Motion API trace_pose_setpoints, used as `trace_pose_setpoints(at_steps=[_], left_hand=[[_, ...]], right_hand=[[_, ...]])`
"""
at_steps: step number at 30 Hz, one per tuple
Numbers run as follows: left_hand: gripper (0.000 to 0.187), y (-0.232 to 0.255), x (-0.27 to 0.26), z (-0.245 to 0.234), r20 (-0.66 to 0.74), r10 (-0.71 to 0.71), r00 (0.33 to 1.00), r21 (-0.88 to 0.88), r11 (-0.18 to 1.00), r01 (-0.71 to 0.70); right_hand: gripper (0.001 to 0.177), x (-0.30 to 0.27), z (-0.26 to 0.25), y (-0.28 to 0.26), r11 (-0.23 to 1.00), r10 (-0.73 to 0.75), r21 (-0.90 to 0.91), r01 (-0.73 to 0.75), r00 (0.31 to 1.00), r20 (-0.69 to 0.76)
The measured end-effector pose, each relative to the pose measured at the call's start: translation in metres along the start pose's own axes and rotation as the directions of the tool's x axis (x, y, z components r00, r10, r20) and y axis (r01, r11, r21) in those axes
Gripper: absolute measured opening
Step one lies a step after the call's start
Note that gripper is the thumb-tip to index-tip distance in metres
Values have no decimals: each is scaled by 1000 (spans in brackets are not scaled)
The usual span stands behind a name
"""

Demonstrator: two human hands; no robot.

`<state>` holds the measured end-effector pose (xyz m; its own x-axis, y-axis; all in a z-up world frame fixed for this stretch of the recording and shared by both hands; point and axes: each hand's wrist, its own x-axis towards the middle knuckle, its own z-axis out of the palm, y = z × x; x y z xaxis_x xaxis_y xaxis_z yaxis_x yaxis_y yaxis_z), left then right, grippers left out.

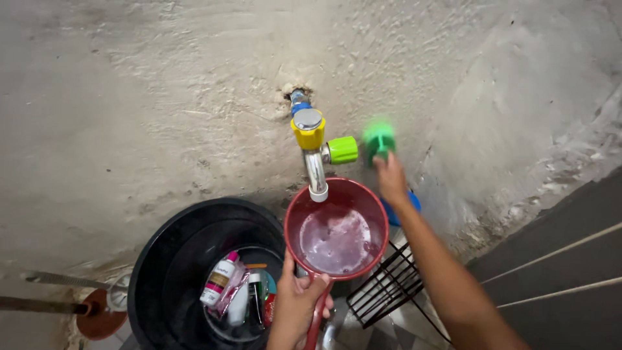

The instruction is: The person scrubs a section of a bathroom wall using a green brush and soapy water from a red bucket. They repeatedly dip the brush into the bucket and scrub the wall near a water tap and a toilet. The person also rinses the bucket and brush under the tap.

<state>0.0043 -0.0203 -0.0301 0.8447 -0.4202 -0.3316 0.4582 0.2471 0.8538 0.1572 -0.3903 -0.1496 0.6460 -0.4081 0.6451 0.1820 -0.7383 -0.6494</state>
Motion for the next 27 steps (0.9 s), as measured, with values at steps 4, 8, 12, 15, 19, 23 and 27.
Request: trace_pose_setpoints(at_steps=[4, 8, 12, 15, 19, 23, 27], left_hand=[[100, -4, -2, 3, 4, 23, 1000, 76, 997, -24], [102, -6, -5, 1, -10, 27, 1000, 165, 986, -25], [101, -7, -10, -4, -15, 27, 1000, 197, 980, -24], [101, -6, -17, -4, 3, 49, 999, 209, 977, -48], [102, 0, -32, 4, -28, 25, 999, 293, 956, -15], [102, 5, -49, 12, -13, 97, 995, 319, 944, -88], [109, 3, -60, 18, -54, 83, 995, 408, 911, -54]], right_hand=[[37, -40, 12, 56, 945, 317, -31, -325, 890, 328], [33, -29, -30, 56, 960, 173, -239, -144, 980, 103], [29, -6, -118, -47, 897, 388, 174, -407, 912, 133], [29, -6, -170, -161, 919, 207, 224, -325, 880, 428], [26, -27, -167, -265, 996, -67, 21, 84, 596, 800], [35, -66, -100, -289, 852, 227, -338, 399, 300, 926], [25, -98, -45, -246, 688, 50, -278, 671, 338, 940]])
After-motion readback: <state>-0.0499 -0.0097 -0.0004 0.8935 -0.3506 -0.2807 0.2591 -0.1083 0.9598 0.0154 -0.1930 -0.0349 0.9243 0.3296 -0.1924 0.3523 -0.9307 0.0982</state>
